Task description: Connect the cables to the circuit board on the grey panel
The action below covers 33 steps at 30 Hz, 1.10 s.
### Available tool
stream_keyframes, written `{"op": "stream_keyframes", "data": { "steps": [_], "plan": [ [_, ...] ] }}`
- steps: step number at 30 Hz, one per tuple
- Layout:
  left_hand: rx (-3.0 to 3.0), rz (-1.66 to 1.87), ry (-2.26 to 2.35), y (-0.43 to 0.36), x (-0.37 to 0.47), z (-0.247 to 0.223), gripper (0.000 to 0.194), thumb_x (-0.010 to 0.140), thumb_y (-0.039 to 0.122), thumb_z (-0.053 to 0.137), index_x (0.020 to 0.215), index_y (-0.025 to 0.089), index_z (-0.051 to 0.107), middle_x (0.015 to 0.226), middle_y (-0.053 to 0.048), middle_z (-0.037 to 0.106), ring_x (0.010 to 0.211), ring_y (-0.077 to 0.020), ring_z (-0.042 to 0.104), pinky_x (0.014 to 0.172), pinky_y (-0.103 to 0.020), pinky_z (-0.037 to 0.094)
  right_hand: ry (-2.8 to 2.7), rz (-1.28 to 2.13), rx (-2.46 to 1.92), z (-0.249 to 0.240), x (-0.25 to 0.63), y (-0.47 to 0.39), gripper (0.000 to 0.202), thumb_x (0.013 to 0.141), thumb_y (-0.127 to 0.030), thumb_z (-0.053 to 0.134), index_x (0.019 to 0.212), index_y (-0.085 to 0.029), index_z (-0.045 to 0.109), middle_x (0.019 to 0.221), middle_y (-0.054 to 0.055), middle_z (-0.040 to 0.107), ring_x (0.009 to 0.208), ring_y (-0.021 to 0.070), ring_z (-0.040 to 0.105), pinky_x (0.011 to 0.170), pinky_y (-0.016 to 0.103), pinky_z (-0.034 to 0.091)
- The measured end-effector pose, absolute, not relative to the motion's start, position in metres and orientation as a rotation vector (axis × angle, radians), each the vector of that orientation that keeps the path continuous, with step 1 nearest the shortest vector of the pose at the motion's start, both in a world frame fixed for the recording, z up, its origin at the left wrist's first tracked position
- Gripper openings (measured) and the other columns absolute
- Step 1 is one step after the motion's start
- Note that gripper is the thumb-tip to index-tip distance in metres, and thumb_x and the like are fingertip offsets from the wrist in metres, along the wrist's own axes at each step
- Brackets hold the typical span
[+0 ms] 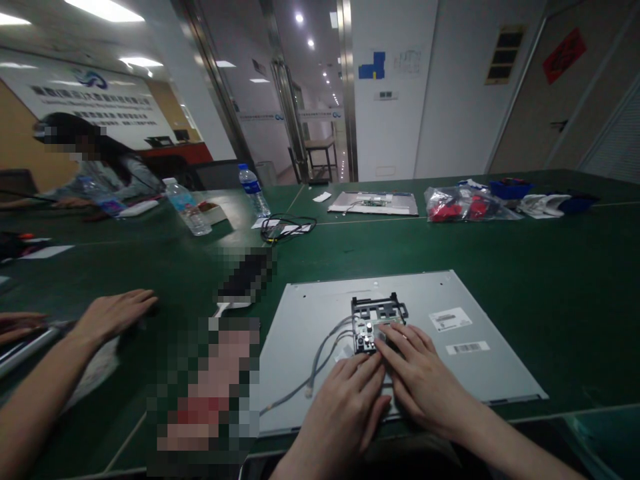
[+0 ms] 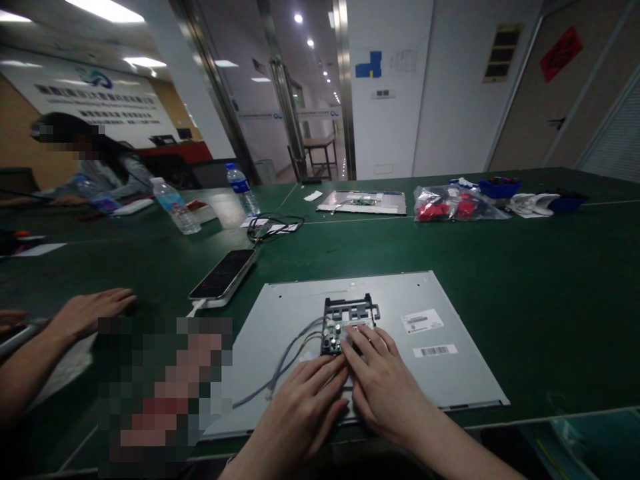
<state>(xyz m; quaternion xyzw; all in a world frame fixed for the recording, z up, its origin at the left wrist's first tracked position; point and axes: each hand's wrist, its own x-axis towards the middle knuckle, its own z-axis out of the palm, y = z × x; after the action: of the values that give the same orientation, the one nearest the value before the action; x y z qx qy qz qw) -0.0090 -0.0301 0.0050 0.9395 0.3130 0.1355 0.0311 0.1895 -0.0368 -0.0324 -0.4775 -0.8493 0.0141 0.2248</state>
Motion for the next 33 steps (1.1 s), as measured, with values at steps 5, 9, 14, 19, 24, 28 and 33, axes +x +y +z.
{"op": "stream_keyframes", "data": {
  "steps": [5, 9, 14, 19, 24, 28, 33],
  "plan": [
    [2.888, 0.444, 0.951, -0.0297, -0.0088, 0.0051, 0.039, 0.095, 0.019, 0.052, 0.133, 0.013, 0.052, 0.134, -0.01, 0.06, 0.119, -0.0286, 0.055, 0.099, -0.049, 0.051, -2.344, 0.06, -1.302, -0.0328, 0.1901, -0.0357, 0.06, 0.088, -0.015, 0.045, 0.148, -0.018, 0.04, 0.152, 0.004, 0.041, 0.142, 0.0224, 0.028, 0.119, 0.046, 0.02],
    [2.875, 0.49, 0.936, -0.0296, -0.0074, 0.0046, 0.035, 0.095, 0.019, 0.052, 0.13, 0.015, 0.056, 0.13, -0.008, 0.062, 0.117, -0.0273, 0.056, 0.098, -0.047, 0.051, -2.344, 0.059, -1.296, -0.031, 0.1899, -0.0358, 0.06, 0.088, -0.016, 0.046, 0.148, -0.017, 0.04, 0.153, 0.005, 0.04, 0.144, 0.0226, 0.026, 0.12, 0.045, 0.02],
    [2.879, 0.512, 0.923, -0.0307, -0.0071, 0.003, 0.029, 0.095, 0.018, 0.05, 0.123, 0.015, 0.06, 0.126, -0.009, 0.064, 0.112, -0.0271, 0.058, 0.094, -0.046, 0.053, -2.35, 0.058, -1.303, -0.0309, 0.1899, -0.0371, 0.058, 0.089, -0.016, 0.046, 0.147, -0.017, 0.041, 0.153, 0.004, 0.041, 0.144, 0.0229, 0.026, 0.119, 0.045, 0.021],
    [2.866, 0.474, 0.925, -0.0317, -0.0076, 0.0014, 0.031, 0.094, 0.018, 0.052, 0.124, 0.014, 0.058, 0.124, -0.009, 0.064, 0.111, -0.028, 0.058, 0.096, -0.048, 0.052, -2.358, -0.005, -1.31, -0.0299, 0.1892, -0.0383, 0.059, 0.088, -0.016, 0.048, 0.146, -0.017, 0.042, 0.151, 0.004, 0.044, 0.144, 0.0249, 0.025, 0.119, 0.046, 0.022],
    [2.824, 0.409, 0.958, -0.0314, -0.0069, 0.0028, 0.029, 0.093, 0.018, 0.052, 0.122, 0.015, 0.058, 0.118, -0.009, 0.066, 0.109, -0.0281, 0.059, 0.097, -0.049, 0.051, -2.368, -0.093, -1.289, -0.0295, 0.1884, -0.039, 0.06, 0.086, -0.015, 0.05, 0.146, -0.015, 0.043, 0.149, 0.006, 0.046, 0.144, 0.026, 0.025, 0.119, 0.046, 0.02],
    [2.813, 0.401, 0.963, -0.0317, -0.0061, 0.0052, 0.03, 0.094, 0.019, 0.051, 0.123, 0.016, 0.057, 0.12, -0.009, 0.065, 0.11, -0.0273, 0.059, 0.098, -0.049, 0.05, -2.374, -0.091, -1.288, -0.0296, 0.1886, -0.0394, 0.058, 0.087, -0.015, 0.049, 0.145, -0.014, 0.044, 0.149, 0.007, 0.046, 0.144, 0.0257, 0.025, 0.12, 0.046, 0.019],
    [2.822, 0.398, 0.96, -0.0315, -0.0063, 0.005, 0.032, 0.094, 0.018, 0.051, 0.125, 0.016, 0.055, 0.123, -0.01, 0.064, 0.112, -0.0264, 0.058, 0.099, -0.048, 0.05, -2.38, -0.064, -1.284, -0.031, 0.1885, -0.0384, 0.058, 0.086, -0.016, 0.049, 0.144, -0.012, 0.045, 0.149, 0.009, 0.045, 0.143, 0.0259, 0.027, 0.119, 0.046, 0.021]
  ]
}}
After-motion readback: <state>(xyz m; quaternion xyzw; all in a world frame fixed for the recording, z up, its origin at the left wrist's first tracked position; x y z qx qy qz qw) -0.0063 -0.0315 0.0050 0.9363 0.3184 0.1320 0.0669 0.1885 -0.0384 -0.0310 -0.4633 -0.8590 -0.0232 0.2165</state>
